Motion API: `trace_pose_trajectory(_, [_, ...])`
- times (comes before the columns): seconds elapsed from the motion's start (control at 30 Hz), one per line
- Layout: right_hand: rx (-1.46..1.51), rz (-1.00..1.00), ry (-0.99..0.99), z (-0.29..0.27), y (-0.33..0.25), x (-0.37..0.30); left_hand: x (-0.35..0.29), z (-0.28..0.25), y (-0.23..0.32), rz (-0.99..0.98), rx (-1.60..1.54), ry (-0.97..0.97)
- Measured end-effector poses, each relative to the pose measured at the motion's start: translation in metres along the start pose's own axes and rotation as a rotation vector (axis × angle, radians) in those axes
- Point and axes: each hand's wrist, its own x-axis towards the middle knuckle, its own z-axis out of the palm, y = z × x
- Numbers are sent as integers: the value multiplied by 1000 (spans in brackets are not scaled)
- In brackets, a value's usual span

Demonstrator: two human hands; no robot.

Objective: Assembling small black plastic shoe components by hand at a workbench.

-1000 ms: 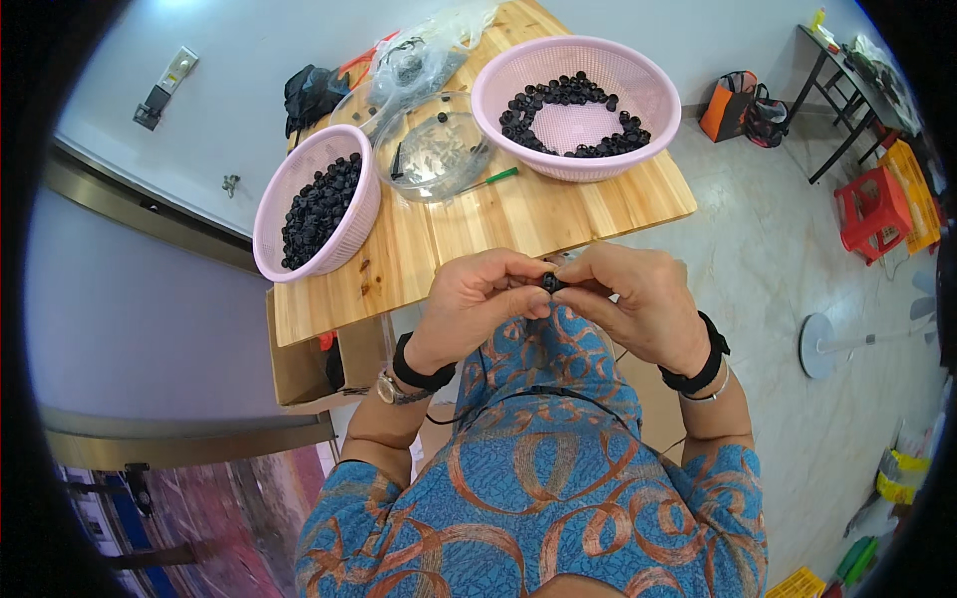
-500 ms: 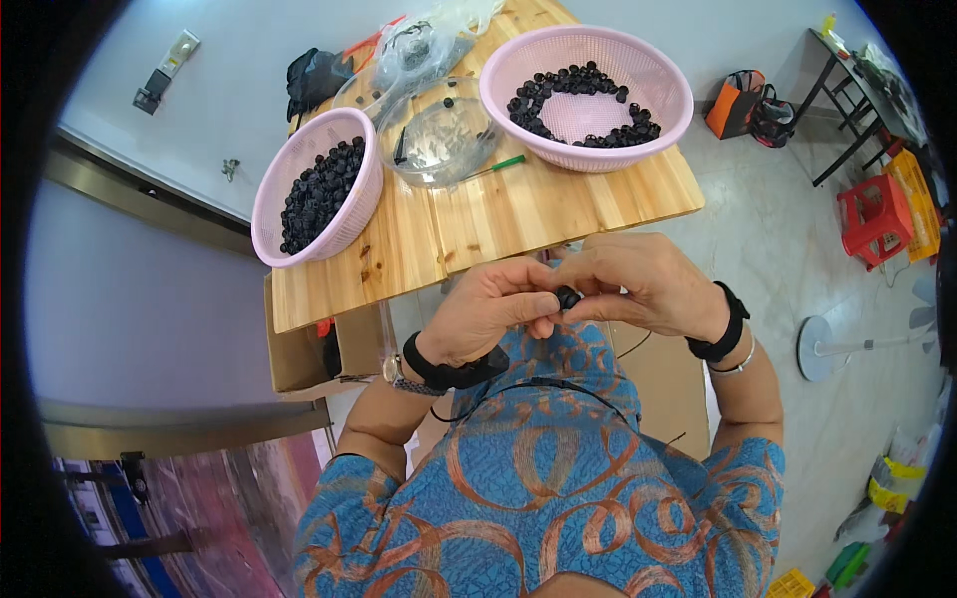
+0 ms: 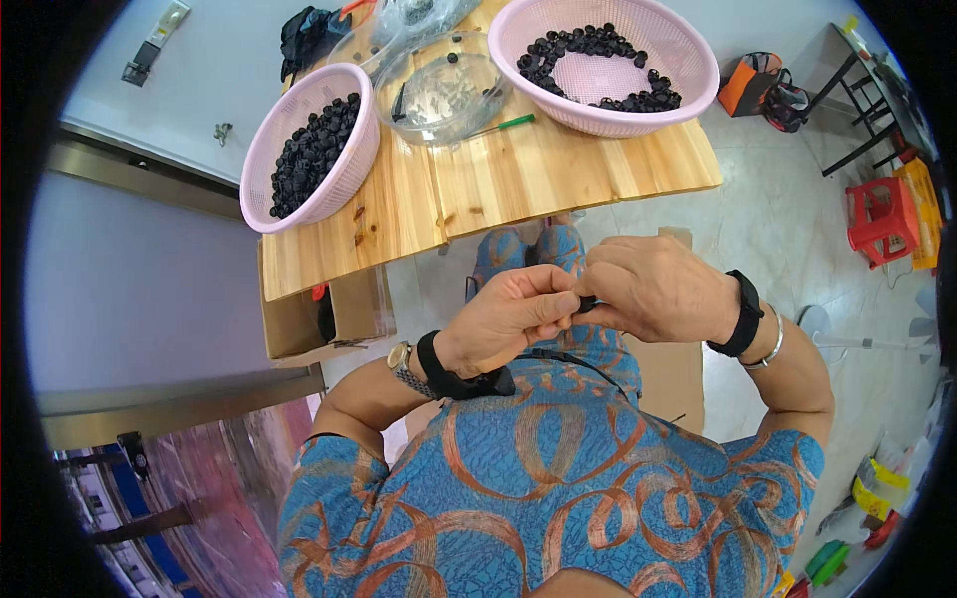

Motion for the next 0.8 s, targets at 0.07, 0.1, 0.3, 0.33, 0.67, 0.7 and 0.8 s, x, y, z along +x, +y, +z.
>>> trace_pose_trajectory(0.07, [3,-9,-8,1,0,1,0,0,-3,1,-8,18])
trace_pose_trajectory(0.1, [-35,-5,-38,0,1,2,0,0,-3,13,0,31])
trace_pose_trajectory(0.3, [290,138,113,9,20,2,5,-6,0,85,-76,141])
trace_pose_trajectory(0.33, [481,250,169,10,19,3,4,-9,1,115,-118,163])
trace_pose_trajectory(0.67, [593,209,436,51,8,27,-31,-41,55,459,222,322])
trace_pose_trajectory(0.7, [583,224,434,54,8,28,-41,-43,68,492,233,342])
trace_pose_trajectory(0.8, [665,254,406,63,12,29,-73,-46,106,628,269,462])
